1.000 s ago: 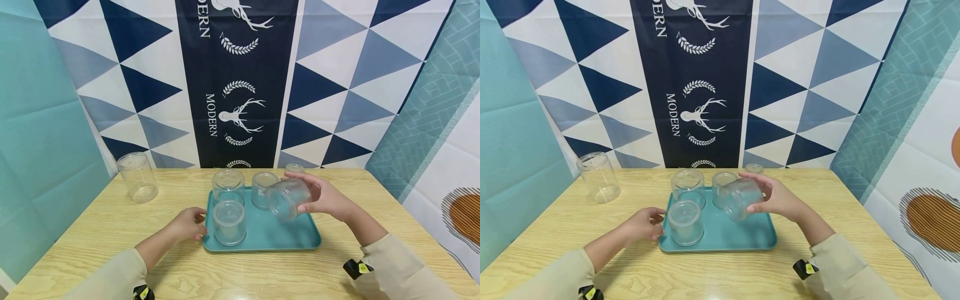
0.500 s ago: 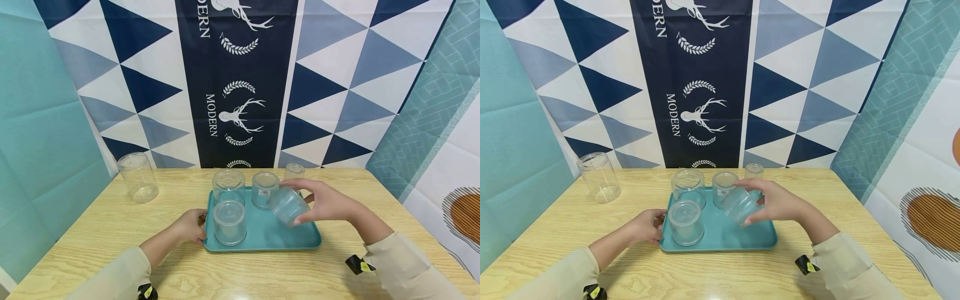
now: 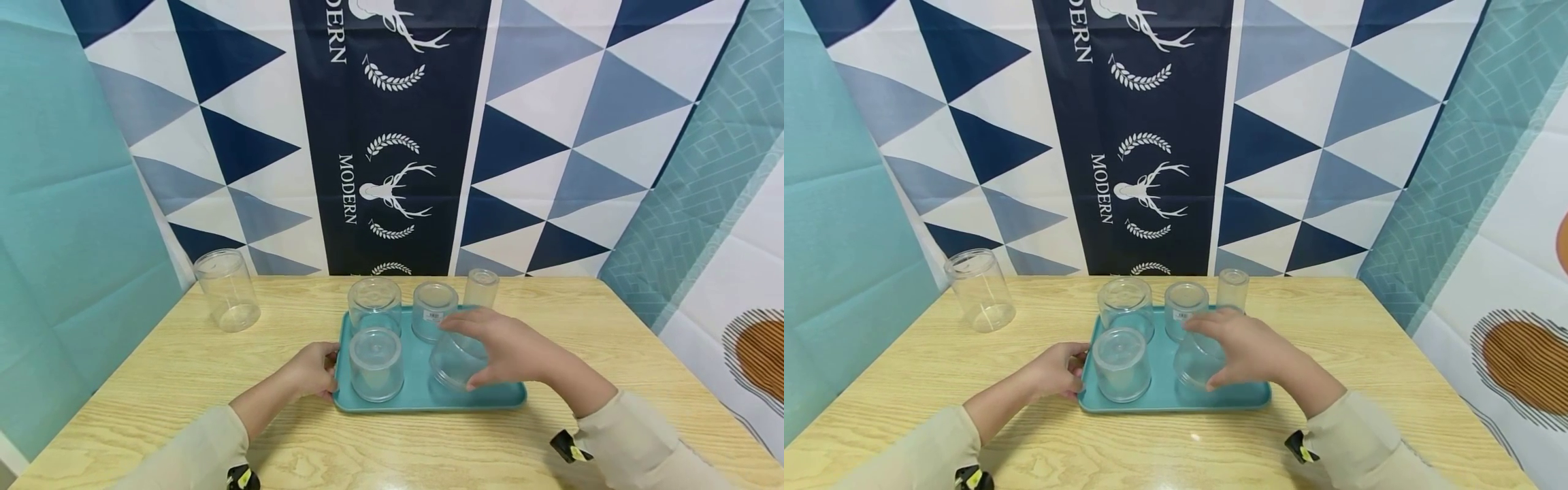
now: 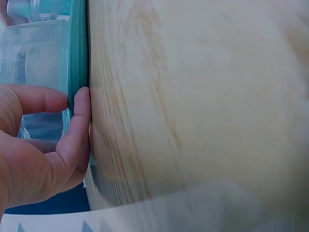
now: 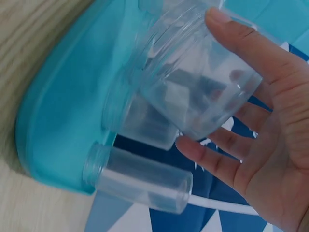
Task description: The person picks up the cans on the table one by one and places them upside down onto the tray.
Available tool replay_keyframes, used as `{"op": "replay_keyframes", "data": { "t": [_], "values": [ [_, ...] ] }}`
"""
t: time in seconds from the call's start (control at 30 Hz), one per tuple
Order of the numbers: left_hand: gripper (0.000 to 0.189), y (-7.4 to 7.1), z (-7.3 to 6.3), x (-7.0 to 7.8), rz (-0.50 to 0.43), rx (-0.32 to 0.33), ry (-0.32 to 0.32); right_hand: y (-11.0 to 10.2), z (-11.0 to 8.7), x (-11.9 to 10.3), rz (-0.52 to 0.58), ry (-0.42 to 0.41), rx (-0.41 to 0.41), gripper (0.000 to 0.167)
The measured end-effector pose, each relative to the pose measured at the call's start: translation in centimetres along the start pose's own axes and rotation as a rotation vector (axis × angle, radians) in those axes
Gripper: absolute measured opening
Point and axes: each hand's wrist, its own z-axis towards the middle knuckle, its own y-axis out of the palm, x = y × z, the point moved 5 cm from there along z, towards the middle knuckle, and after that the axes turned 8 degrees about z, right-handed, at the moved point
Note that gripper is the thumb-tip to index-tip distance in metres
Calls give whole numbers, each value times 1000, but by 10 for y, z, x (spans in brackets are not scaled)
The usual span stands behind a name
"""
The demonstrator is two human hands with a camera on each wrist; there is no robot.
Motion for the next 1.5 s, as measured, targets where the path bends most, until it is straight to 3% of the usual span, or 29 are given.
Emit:
{"op": "replay_keyframes", "data": {
  "t": [0.33, 0.6, 0.9, 1.2, 1.5],
  "values": [
    [78, -1, -1, 1, 1, -4, -3, 19, 14, -13, -211, -89, -23, 88],
    [78, 0, 0, 1, 1, -2, 0, 32, 20, -13, -232, -62, -73, 88],
    [78, 0, -1, 4, 2, 5, -2, 36, 24, -15, -311, -61, -65, 89],
    [78, 0, -1, 3, 5, 6, -8, 37, 25, -14, -306, -26, -85, 92],
    [76, -2, -5, 3, 15, -12, -9, 29, 23, -15, -211, 29, -97, 96]
  ]
}}
